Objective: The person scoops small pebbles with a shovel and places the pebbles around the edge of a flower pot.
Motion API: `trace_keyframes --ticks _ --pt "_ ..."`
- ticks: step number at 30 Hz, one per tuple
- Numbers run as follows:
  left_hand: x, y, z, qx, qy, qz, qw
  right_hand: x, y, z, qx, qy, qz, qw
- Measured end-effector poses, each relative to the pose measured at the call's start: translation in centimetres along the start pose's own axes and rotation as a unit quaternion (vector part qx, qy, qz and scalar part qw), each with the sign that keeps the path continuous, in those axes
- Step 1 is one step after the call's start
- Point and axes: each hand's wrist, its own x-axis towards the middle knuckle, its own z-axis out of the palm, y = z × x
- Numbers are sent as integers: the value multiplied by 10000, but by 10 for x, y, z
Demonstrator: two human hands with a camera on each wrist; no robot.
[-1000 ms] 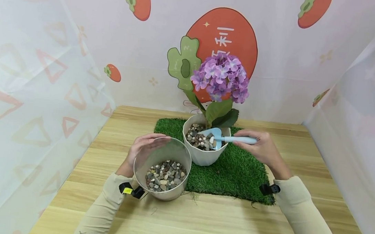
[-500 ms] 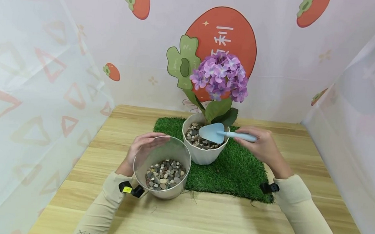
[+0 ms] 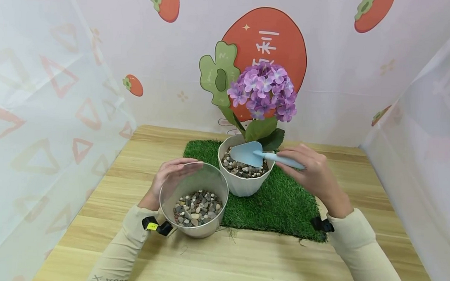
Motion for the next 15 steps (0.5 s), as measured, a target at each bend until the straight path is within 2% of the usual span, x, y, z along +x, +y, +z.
trace_keyframes --ticks 3,7,12,15 --pt "0 0 0 15 10 15 10000 17 -14 -3 264 -54 -289 9992" --pt "1 0 -1 13 -84 120 9999 46 -33 -5 601 -349 -940 9931" --pt "2 -1 -3 77 -210 199 9996 78 -55 -2 687 -1142 -1651 9772" --pt "2 -1 -3 191 -162 168 9995 88 -64 6 581 -1684 -1876 9660"
